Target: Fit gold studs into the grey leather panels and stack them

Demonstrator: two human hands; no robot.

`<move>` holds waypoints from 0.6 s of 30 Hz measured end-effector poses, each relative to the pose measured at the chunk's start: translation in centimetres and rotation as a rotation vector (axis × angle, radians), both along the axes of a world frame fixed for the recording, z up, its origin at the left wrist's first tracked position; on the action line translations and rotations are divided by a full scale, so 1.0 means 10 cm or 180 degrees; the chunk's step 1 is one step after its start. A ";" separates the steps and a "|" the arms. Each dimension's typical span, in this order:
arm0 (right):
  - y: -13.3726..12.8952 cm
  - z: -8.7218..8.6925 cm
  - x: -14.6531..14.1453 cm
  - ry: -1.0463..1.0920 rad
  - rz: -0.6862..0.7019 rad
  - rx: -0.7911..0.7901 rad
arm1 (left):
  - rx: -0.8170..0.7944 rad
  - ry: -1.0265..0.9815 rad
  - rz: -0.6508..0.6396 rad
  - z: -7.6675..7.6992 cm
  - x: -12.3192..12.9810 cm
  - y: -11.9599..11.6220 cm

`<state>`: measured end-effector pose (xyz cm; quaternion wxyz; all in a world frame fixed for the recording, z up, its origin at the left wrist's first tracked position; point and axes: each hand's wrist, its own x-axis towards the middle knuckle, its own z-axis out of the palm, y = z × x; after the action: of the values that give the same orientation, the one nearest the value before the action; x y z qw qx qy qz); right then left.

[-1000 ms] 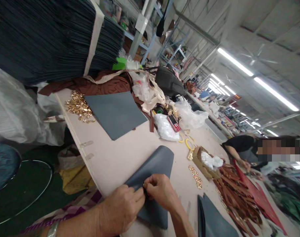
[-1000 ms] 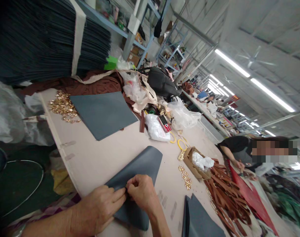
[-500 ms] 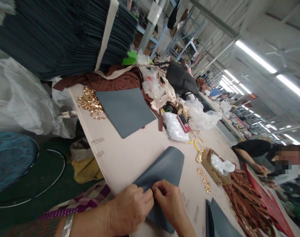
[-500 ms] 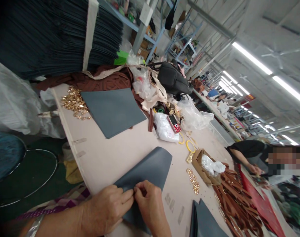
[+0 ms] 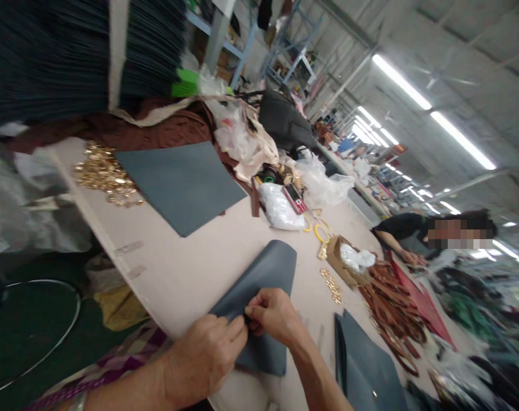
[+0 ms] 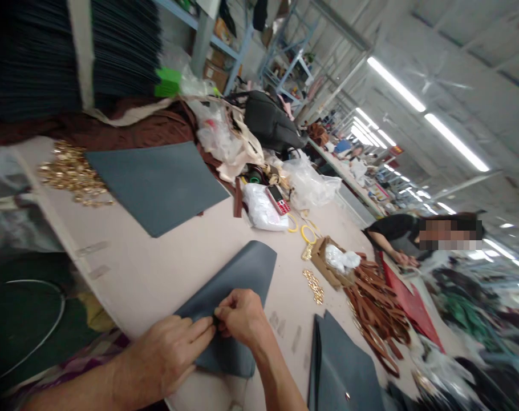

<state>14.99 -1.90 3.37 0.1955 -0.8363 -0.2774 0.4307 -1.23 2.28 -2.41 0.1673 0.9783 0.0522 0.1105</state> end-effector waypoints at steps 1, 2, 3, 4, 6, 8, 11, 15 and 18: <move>0.03 0.02 0.00 0.0067 -0.0029 -0.0091 | 0.0027 0.0042 0.0034 -0.02 0.00 0.00; 0.05 0.05 0.01 0.0116 -0.0057 -0.0157 | 0.0069 0.0074 0.0075 -0.05 0.00 0.00; 0.08 0.06 0.02 0.0139 -0.0081 -0.0197 | 0.0115 0.0091 0.0116 -0.08 0.01 0.00; 0.10 0.07 0.03 0.0145 -0.0098 -0.0222 | 0.0153 0.0092 0.0143 -0.10 0.02 0.00; 0.12 0.08 0.06 0.0100 -0.0106 -0.0218 | 0.0176 0.0086 0.0169 -0.15 0.04 0.00; 0.08 0.08 0.06 -0.0048 -0.0086 -0.0118 | 0.0115 0.0129 0.0201 -0.15 0.04 -0.01; -0.07 0.04 -0.03 -0.0602 0.0005 0.0326 | -0.0009 0.0227 0.0287 -0.13 0.05 -0.01; -0.44 0.02 -0.31 -0.1899 0.0270 0.2151 | -0.0153 0.0100 0.0428 -0.11 0.06 0.00; -0.78 0.02 -0.51 -0.2396 0.0287 0.3262 | -0.0355 -0.0207 0.0639 -0.05 0.05 0.03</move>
<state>9.88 -9.69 3.54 0.4415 -0.7182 -0.5329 -0.0723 -0.77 2.60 -2.92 0.2112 0.9532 0.1505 0.1554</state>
